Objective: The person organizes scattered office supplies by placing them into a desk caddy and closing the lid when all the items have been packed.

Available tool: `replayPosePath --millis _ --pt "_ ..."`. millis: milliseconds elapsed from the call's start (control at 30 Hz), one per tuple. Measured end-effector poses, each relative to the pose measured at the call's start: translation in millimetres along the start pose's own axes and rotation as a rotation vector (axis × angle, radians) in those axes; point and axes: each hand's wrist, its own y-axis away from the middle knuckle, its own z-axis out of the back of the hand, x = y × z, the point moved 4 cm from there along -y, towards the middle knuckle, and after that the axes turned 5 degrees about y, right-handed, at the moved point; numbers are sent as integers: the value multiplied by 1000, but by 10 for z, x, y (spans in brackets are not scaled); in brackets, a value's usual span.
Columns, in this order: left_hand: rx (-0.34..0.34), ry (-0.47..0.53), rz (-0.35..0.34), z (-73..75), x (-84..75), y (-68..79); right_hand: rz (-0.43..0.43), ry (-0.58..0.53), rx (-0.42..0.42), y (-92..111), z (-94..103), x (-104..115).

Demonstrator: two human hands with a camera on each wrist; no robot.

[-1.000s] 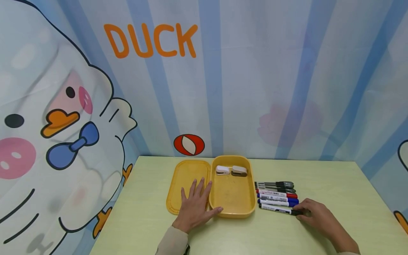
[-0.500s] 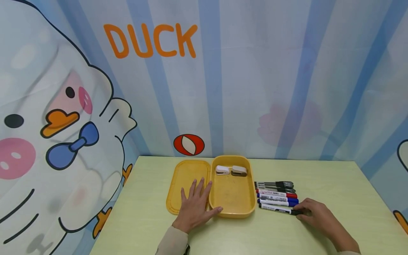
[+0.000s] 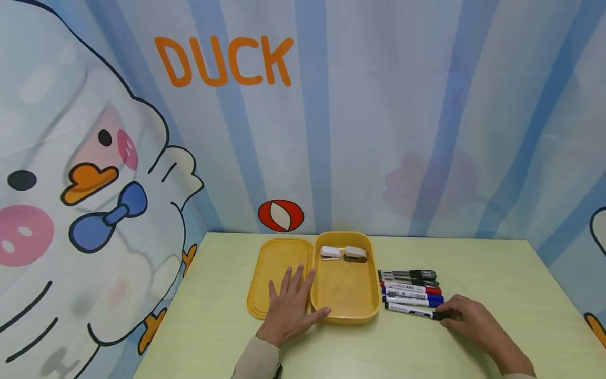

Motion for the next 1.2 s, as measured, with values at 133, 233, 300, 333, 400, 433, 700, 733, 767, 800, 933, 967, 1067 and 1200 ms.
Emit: replayPosePath --millis 133,233,300,333,400,433,700,733,767,800,933,967,1067,1200 --pt "-9 3 -3 9 -2 3 -14 7 12 -2 -5 2" --pt "-11 8 -6 9 -6 12 -21 6 25 9 -14 -1" --pt "-4 10 -5 -3 -9 25 -27 0 31 31 -28 -2" --pt "2 12 -3 -8 -11 31 -28 -2 33 39 -33 -2" --pt "13 14 0 -15 -15 39 -30 1 33 49 -40 -5" --pt "17 16 1 -11 -20 42 -31 2 32 49 -38 -5" --pt "7 9 -10 54 -48 26 -34 13 11 28 5 28" --pt "8 10 -8 60 -47 20 -38 15 12 21 10 29" --pt "10 9 -7 59 -44 16 -38 15 10 21 14 33" --pt "12 12 -5 58 -40 12 -39 14 11 21 16 33" --pt "13 17 -7 46 -31 3 -41 21 9 26 17 31" --pt "8 19 -11 44 -30 3 -41 21 11 23 16 28" --pt "-3 21 -17 39 -24 6 -44 20 19 17 10 18" --pt "2 18 -11 44 -19 4 -48 16 25 4 7 10"
